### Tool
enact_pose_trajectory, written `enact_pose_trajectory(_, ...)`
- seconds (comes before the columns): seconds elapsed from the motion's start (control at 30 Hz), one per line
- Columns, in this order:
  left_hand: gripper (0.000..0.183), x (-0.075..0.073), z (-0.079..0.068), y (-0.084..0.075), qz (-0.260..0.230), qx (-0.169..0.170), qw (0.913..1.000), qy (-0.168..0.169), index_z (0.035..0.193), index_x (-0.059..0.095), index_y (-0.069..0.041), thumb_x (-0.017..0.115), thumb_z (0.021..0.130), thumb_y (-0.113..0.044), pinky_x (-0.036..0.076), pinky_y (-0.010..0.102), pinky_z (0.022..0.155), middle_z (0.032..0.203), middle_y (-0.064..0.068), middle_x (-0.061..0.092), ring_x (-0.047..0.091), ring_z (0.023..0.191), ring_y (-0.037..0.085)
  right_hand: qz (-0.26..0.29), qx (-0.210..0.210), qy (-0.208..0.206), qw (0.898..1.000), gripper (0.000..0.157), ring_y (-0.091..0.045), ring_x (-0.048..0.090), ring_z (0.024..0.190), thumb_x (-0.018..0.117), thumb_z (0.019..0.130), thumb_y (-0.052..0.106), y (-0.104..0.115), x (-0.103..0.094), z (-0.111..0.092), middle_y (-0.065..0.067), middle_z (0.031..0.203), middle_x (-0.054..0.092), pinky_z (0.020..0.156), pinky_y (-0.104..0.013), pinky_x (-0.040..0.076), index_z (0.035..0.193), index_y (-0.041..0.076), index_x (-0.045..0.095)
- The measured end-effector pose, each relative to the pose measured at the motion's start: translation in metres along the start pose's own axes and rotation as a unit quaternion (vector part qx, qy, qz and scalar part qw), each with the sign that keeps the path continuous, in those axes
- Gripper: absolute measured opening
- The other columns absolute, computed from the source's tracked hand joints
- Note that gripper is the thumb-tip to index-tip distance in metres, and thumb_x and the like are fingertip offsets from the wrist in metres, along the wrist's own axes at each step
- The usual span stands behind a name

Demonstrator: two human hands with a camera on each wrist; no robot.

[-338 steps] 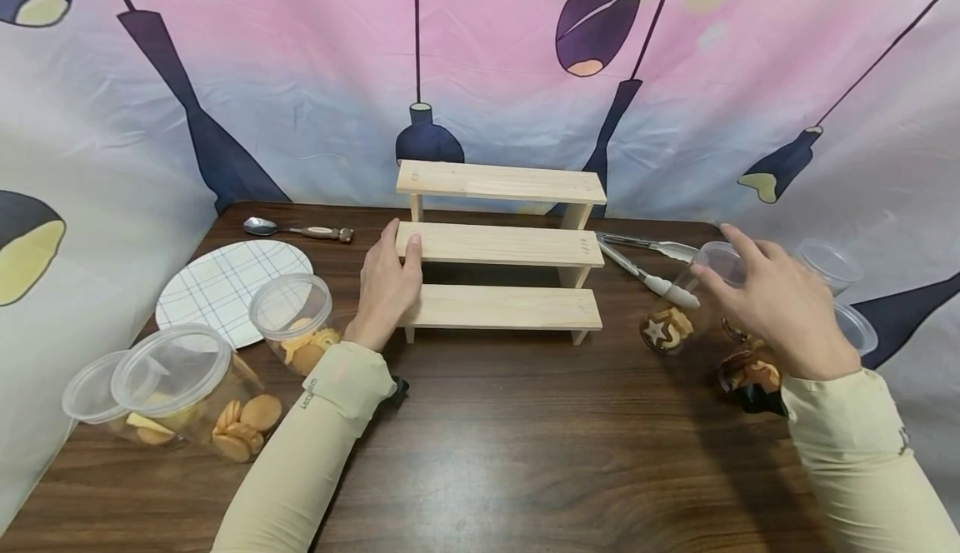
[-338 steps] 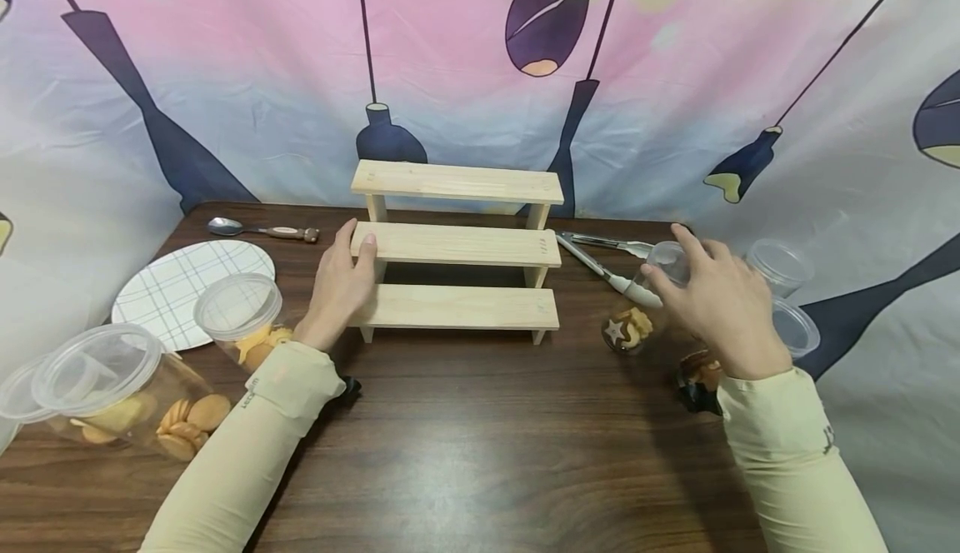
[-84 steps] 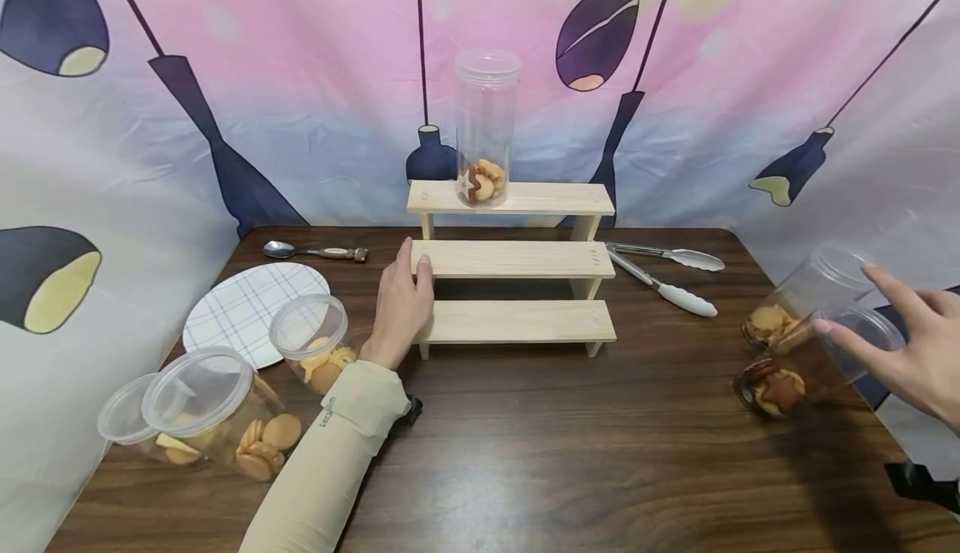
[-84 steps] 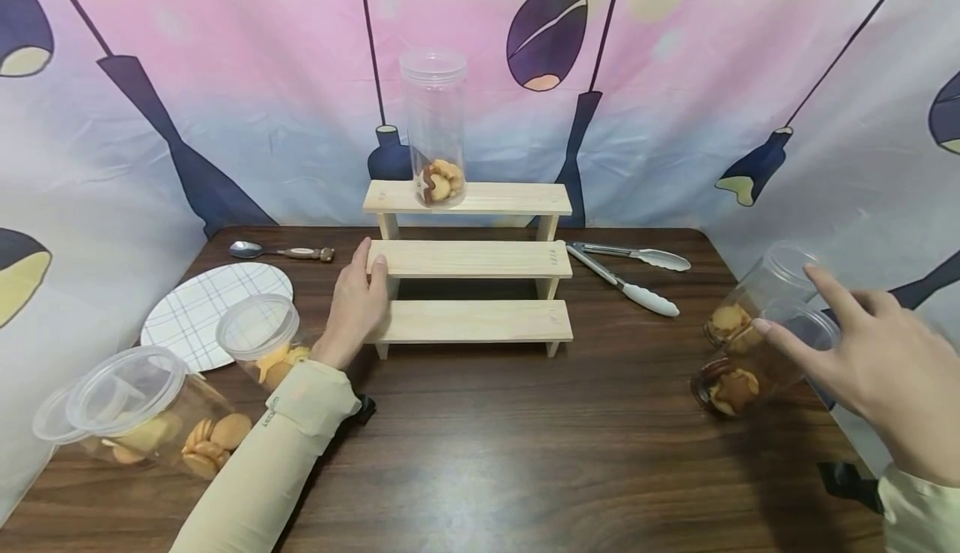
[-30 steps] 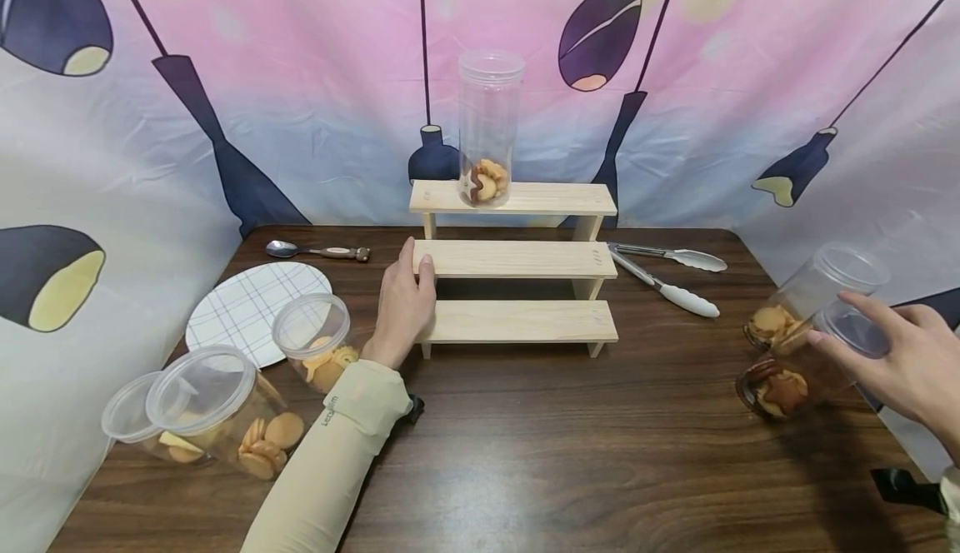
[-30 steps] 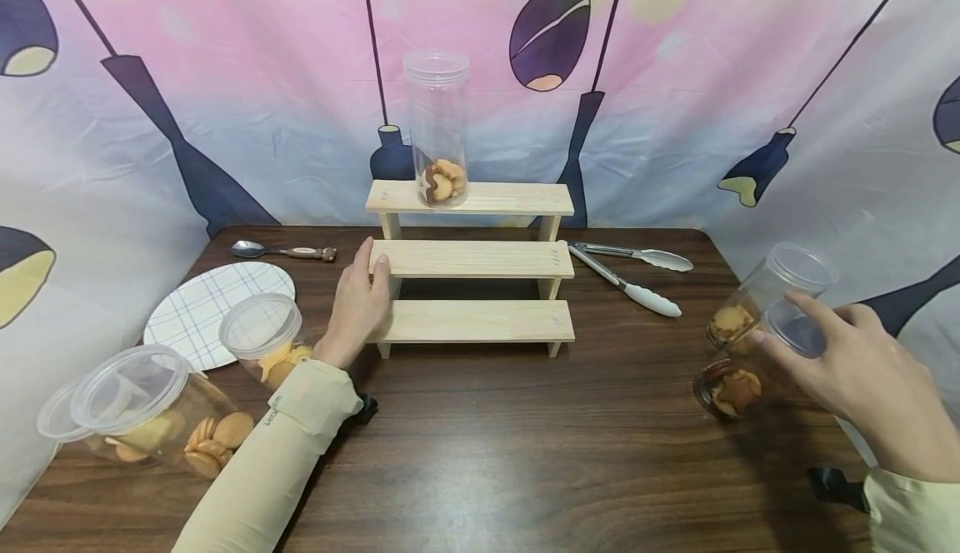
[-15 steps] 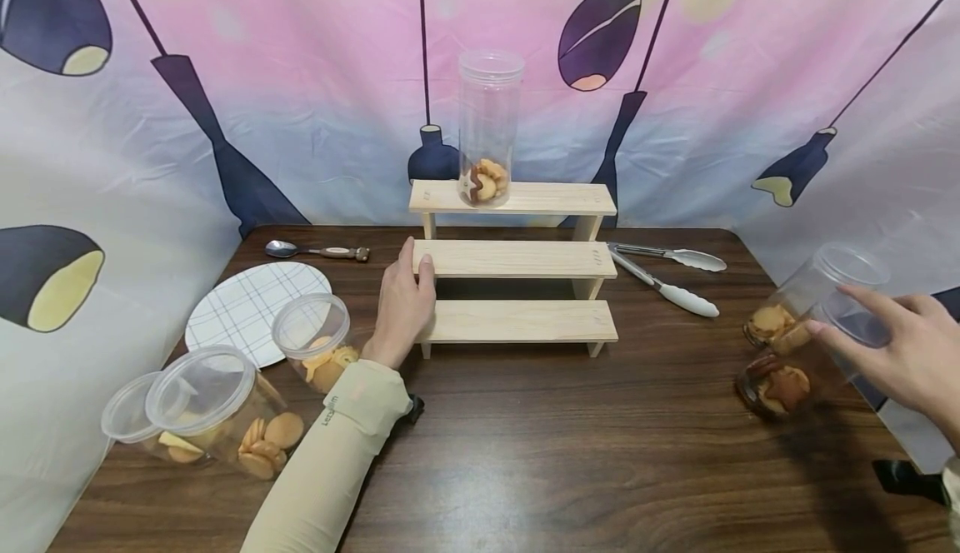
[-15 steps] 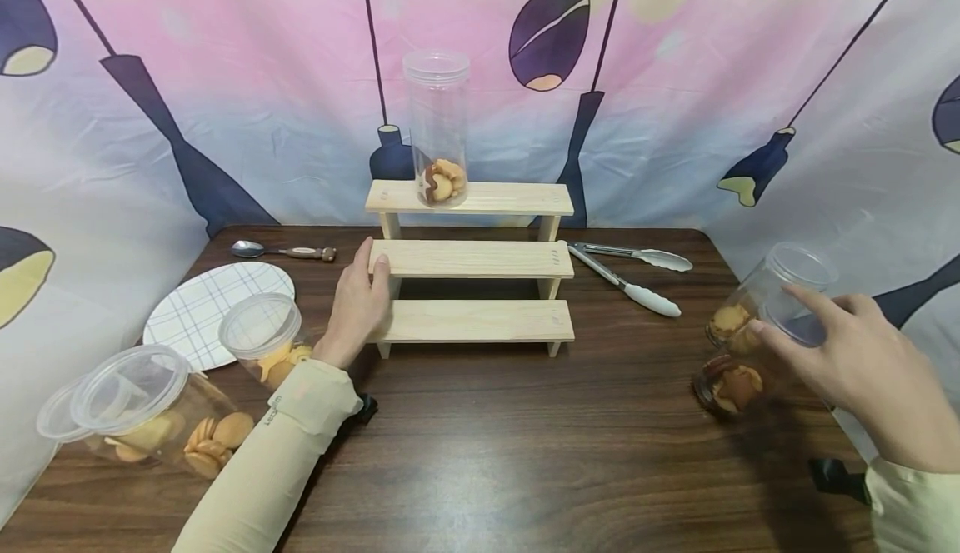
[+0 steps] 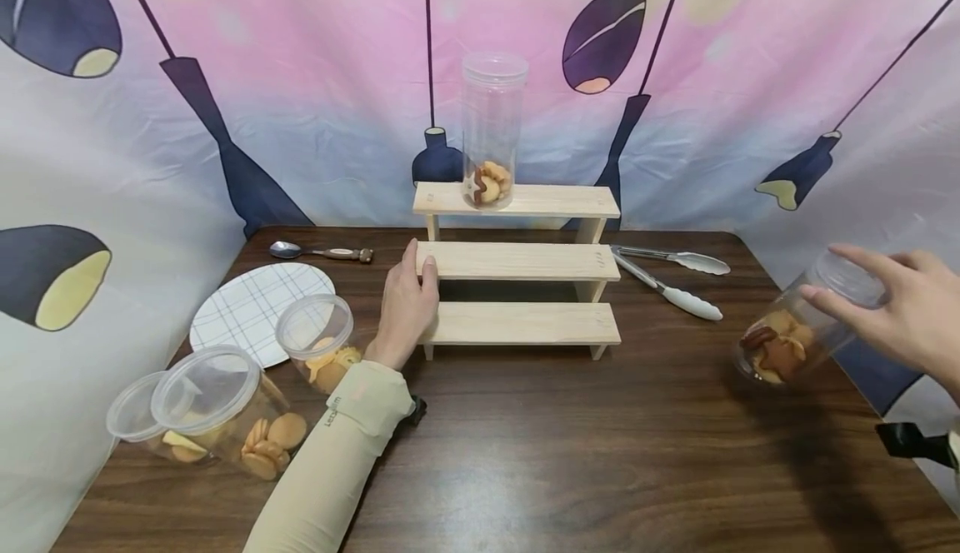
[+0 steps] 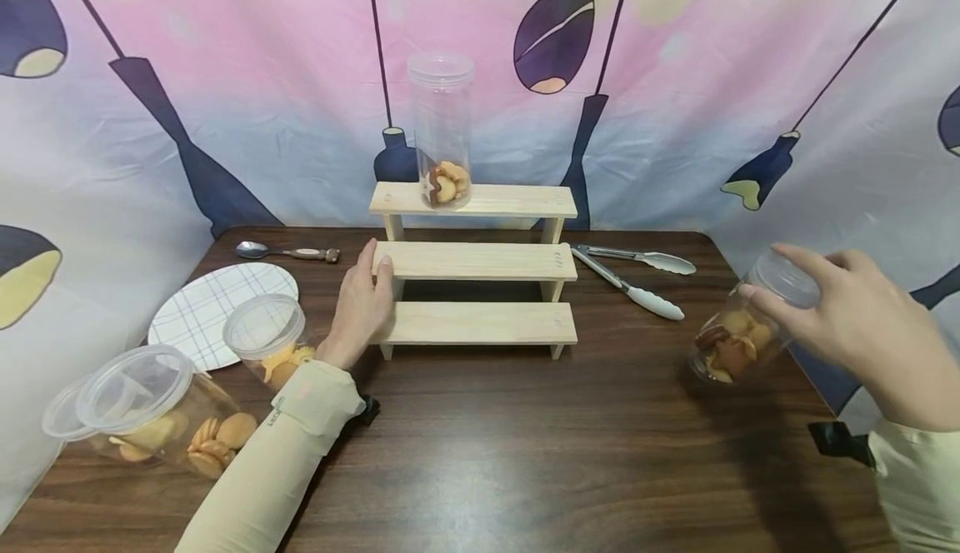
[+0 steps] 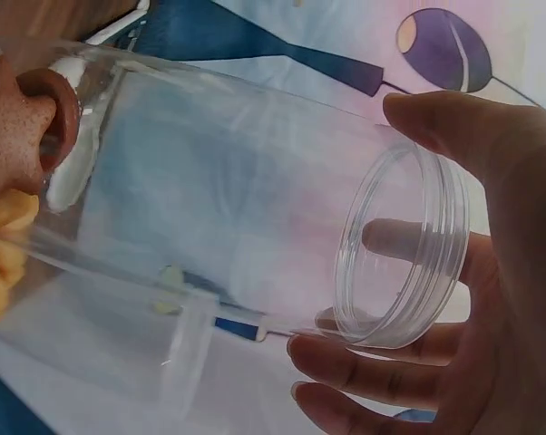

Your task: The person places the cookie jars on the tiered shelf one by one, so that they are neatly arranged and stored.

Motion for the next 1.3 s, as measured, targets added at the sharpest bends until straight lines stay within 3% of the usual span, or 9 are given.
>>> enact_pose_trajectory(0.23, 0.062, 0.0, -0.001, 0.001, -0.001, -0.001, 1.0, 0.003, 0.157, 0.027, -0.006, 0.031, 0.107, -0.043, 0.032, 0.051, 0.114, 0.15, 0.025, 0.043, 0.04, 0.139, 0.039, -0.004, -0.028, 0.022, 0.999, 0.078, -0.056, 0.037, 0.106, 0.054, 0.096, 0.056, 0.018, -0.013, 0.027, -0.043, 0.118, 0.038, 0.08, -0.07, 0.033, 0.148, -0.002, 0.04)
enact_pose_trajectory(0.5, 0.063, 0.0, -0.001, 0.0, -0.005, -0.006, 0.9999, 0.007, 0.158, 0.026, -0.007, 0.03, 0.107, -0.044, 0.03, 0.051, 0.115, 0.152, 0.024, 0.041, 0.037, 0.141, 0.038, -0.007, -0.029, 0.036, 0.999, 0.079, -0.058, 0.034, 0.119, 0.05, 0.097, 0.059, 0.037, -0.025, 0.059, -0.046, 0.133, 0.034, 0.089, -0.075, 0.029, 0.152, 0.005, 0.037)
enact_pose_trajectory(0.67, 0.062, 0.001, 0.0, 0.0, -0.007, -0.007, 0.9999, 0.01, 0.158, 0.026, -0.007, 0.03, 0.107, -0.043, 0.031, 0.051, 0.115, 0.151, 0.024, 0.043, 0.039, 0.14, 0.037, -0.002, -0.035, 0.047, 0.998, 0.08, -0.06, 0.032, 0.12, 0.049, 0.097, 0.06, 0.05, -0.035, 0.079, -0.046, 0.136, 0.031, 0.087, -0.076, 0.029, 0.155, 0.007, 0.033)
enact_pose_trajectory(0.93, 0.062, 0.0, -0.002, 0.001, -0.002, -0.008, 0.9999, 0.006, 0.158, 0.026, -0.007, 0.03, 0.107, -0.042, 0.031, 0.051, 0.115, 0.15, 0.024, 0.043, 0.039, 0.14, 0.037, 0.025, -0.064, 0.082, 0.994, 0.081, -0.058, 0.03, 0.127, 0.048, 0.096, 0.061, 0.082, -0.045, 0.114, -0.045, 0.141, 0.029, 0.089, -0.074, 0.03, 0.157, 0.011, 0.031)
enact_pose_trajectory(1.3, 0.061, 0.002, -0.002, 0.003, 0.0, -0.005, 1.0, 0.005, 0.158, 0.027, -0.008, 0.03, 0.107, -0.042, 0.032, 0.051, 0.114, 0.149, 0.023, 0.044, 0.039, 0.139, 0.038, 0.044, -0.066, 0.086, 0.993, 0.083, -0.057, 0.023, 0.136, 0.047, 0.094, 0.065, 0.121, -0.06, 0.151, -0.04, 0.153, 0.019, 0.095, -0.077, 0.025, 0.159, 0.019, 0.026)
Point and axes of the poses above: each hand's wrist, its own z-axis towards the middle knuckle, its own x-axis out of the palm, y = z × x, the point moved 5 cm from there along z, towards the middle knuckle
